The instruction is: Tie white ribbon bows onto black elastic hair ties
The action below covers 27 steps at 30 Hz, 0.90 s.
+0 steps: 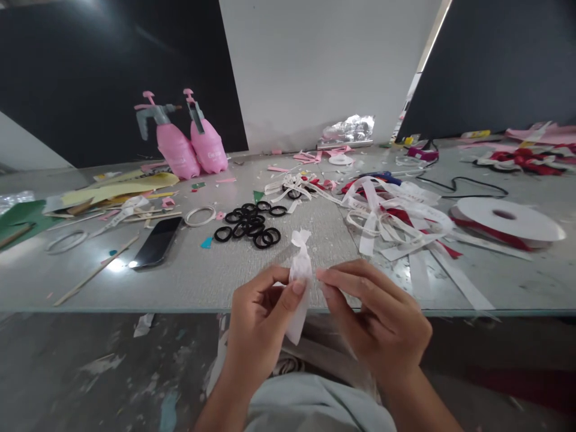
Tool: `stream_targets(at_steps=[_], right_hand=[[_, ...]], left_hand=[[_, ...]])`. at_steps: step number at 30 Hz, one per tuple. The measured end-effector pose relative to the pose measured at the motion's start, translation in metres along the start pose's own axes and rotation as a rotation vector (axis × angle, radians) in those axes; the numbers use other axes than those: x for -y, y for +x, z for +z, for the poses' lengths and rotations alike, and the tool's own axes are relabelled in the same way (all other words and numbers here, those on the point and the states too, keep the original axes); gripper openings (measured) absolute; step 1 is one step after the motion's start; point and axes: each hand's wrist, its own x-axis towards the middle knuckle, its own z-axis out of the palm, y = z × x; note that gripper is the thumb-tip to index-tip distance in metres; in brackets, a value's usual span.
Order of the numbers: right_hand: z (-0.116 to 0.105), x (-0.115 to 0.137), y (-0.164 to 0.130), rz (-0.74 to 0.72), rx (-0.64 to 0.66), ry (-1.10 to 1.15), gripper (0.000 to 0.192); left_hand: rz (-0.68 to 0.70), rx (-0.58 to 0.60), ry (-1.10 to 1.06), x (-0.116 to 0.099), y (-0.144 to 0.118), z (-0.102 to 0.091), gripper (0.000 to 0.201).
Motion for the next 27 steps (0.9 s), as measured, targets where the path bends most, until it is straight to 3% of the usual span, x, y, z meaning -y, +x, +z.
stream_targets(at_steps=[4, 10, 18, 25, 27], right_hand=[[-0.003, -0.003, 0.002, -0.025, 0.068, 0.002, 0.032], [-0.003, -0.003, 0.0, -0.033, 0.07, -0.006, 0.031], [-0.007, -0.008, 0.0, -0.131, 0.183, -0.101, 0.035], [0.0, -0.023, -0.005, -0.194, 0.405, -0.181, 0.009], [0.0, -0.026, -0.005, -0.179, 0.348, -0.151, 0.01]], left_hand=[[-0.021, 0.016, 0.023, -0.005, -0.003, 0.0, 0.028], [-0.049, 0.081, 0.05, -0.005, -0.005, -0.003, 0.024], [0.013, 0.081, 0.097, -0.004, 0.0, -0.006, 0.026], [0.055, 0.086, 0.12, -0.017, -0.005, -0.001, 0.022], [0.055, 0.071, 0.12, -0.02, -0.006, -0.002, 0.022]])
